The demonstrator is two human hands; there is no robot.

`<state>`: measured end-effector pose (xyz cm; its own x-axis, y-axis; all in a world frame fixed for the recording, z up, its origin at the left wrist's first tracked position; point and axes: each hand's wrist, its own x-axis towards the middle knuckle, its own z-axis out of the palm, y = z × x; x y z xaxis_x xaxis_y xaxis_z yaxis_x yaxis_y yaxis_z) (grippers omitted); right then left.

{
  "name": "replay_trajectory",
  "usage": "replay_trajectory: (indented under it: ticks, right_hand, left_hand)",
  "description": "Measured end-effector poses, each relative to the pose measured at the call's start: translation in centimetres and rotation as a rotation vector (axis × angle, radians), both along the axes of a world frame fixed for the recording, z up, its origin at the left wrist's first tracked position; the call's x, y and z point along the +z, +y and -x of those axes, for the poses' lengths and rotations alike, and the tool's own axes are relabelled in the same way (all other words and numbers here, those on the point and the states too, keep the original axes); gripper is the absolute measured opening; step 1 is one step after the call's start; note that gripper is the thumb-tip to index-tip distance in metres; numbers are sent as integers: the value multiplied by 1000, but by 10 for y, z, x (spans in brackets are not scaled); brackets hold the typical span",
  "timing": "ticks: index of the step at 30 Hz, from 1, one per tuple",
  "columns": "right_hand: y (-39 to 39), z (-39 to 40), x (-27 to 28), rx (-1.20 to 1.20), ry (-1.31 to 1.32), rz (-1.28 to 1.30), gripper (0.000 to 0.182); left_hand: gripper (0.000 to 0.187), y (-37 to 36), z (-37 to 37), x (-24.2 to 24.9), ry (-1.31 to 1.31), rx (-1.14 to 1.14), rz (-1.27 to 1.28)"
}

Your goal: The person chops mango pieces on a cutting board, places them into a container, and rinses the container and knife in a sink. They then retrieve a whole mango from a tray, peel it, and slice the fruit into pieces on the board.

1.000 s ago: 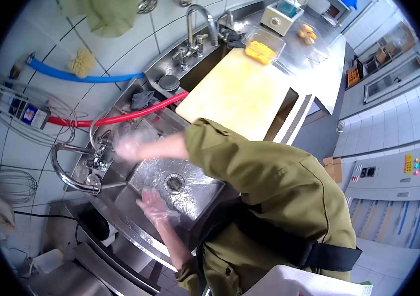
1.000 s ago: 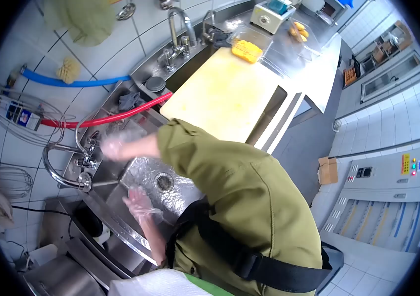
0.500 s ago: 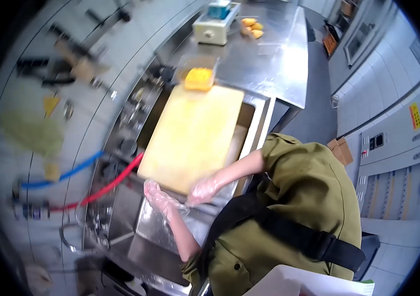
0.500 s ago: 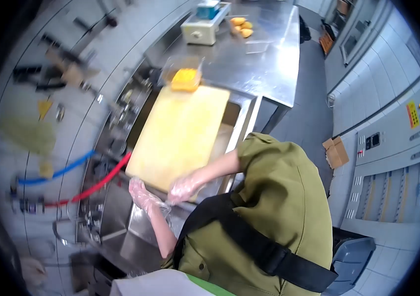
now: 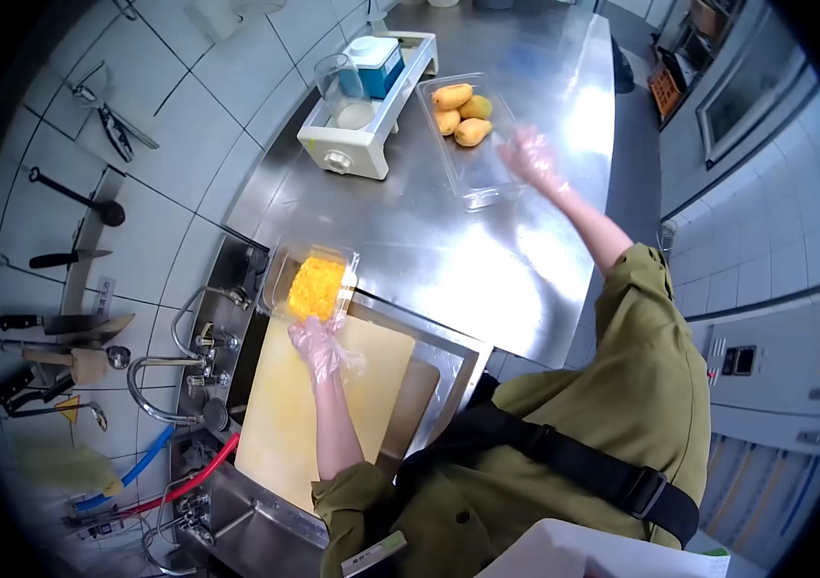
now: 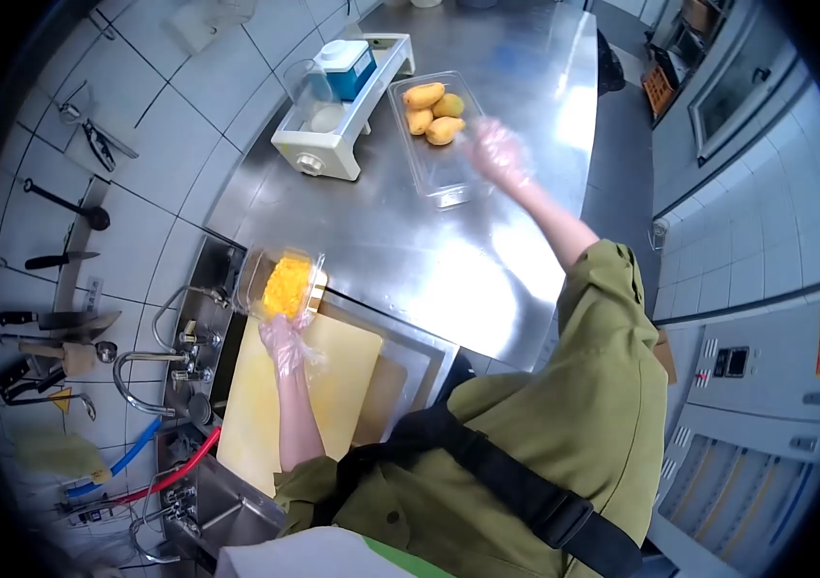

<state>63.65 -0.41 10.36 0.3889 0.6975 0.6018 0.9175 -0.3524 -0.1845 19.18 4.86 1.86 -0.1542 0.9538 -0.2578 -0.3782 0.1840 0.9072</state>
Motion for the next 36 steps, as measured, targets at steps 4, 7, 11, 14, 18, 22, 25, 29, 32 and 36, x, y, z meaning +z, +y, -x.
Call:
replay_trajectory:
  ticks: [4,7,11,14,18,22,25,29,32,36]
  right_hand:
    - [33,-97,-55,-18,457,454,27]
    - [30,-98,-102,255,431,585,20]
    - [-47,4,-66,205,1142,421,23]
    - [-82,68,-11,147,1337,616,30]
    - [-68,65,23,355,818,807,32]
    - [-16,73,17,489,186,352,42]
    - [11,83,-4,488,-99,543,59]
    - [36,80,-27,790,-252,525,70]
    - [55,93,-7,684,-162,859,72]
    - [58,94,12,663,285,957,68]
  left_hand:
    - [16,18,-32,4,-64,-160,-49]
    - [23,50,-50,-1,-89,-88,22]
    - [24,79,-68,-8,-84,20,0]
    - [29,80,-79,23,-95,-38,29]
    - [32,66,-66,13,33,-14,147]
    - [39,-12,-60,61,862,-440,-44]
    - [43,-55,-71,48,753,-520,-64]
    - [38,-58,-95,6,456,-407,-332]
    - [36,-56,-101,0,557,-341,-299]
    - [41,-93,-61,30,439,-77,-385]
